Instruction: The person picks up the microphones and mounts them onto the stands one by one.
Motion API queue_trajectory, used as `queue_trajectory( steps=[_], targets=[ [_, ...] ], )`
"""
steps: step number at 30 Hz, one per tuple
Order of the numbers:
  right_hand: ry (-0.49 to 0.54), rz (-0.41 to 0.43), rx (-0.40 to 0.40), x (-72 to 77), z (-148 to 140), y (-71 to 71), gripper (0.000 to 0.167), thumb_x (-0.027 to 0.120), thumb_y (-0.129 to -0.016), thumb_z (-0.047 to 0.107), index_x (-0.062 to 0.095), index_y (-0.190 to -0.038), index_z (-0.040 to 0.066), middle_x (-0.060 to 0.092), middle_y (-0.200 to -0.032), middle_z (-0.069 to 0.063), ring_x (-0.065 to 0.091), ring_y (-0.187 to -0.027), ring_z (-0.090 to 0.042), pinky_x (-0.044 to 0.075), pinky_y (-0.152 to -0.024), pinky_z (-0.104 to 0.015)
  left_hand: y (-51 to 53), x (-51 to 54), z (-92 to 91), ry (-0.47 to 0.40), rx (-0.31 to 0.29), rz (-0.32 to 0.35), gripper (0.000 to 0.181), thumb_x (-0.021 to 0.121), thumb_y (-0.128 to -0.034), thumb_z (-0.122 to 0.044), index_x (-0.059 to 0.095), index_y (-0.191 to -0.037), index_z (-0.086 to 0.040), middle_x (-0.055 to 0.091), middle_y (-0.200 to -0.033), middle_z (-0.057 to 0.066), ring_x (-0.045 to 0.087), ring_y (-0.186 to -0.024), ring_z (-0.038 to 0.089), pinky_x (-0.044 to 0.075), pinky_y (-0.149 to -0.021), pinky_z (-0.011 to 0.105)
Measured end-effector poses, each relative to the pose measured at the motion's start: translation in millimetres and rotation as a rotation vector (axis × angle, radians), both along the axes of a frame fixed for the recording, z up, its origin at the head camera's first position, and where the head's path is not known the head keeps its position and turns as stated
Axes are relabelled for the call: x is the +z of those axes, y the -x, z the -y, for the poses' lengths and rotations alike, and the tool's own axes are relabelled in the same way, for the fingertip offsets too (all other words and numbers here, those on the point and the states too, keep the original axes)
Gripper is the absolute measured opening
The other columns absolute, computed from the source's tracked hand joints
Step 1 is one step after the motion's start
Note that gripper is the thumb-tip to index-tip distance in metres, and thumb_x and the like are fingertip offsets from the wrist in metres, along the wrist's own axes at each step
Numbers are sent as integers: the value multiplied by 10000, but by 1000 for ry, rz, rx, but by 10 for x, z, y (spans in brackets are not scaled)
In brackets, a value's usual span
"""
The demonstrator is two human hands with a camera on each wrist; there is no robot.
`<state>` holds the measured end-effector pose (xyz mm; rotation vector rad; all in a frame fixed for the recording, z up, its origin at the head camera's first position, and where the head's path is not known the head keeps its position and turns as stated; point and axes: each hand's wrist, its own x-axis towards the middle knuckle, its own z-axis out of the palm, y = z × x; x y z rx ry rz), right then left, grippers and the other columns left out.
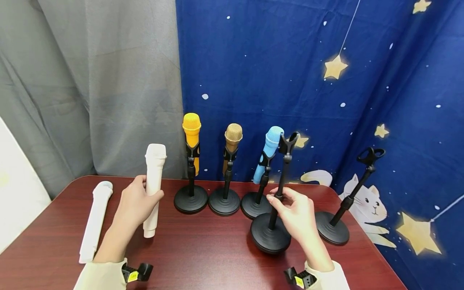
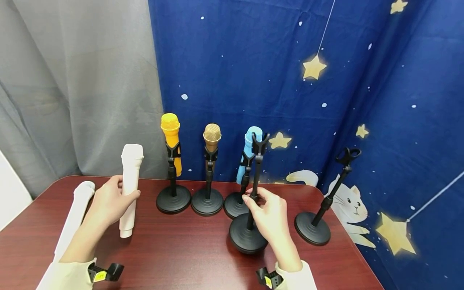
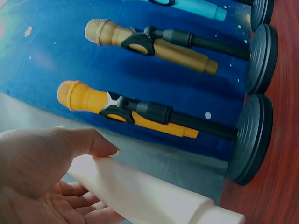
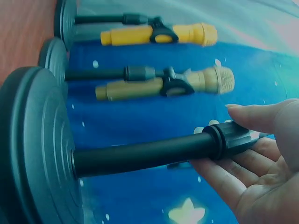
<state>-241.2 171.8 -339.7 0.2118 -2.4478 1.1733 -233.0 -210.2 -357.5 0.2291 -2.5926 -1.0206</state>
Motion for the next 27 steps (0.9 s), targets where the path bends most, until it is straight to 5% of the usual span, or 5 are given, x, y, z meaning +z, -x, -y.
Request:
queue_trajectory(
  steps=[17,27],
  targets=[
    [118,26,242,-226,600,-180,134,853,-797,122,760,-860,195,762,-813,50,741,-759,-40,608,-698,-222,-90,137,-284,-68,-96,-144,537,770,-890,-252,574,-1322,-1,704,-1195,253,730,-1047,377,599,-859,507],
    [185,54,320,-328,750,-277,114,857,-806,165,759,-850,204,750,-803,48,752,-755,-61,582,-681,-168,-94,153,-430,-189,-164,-127,564,804,-867,-237,571,-1334,-24,698,-1231,210,708,-1123,330,582,-941,461]
  ],
)
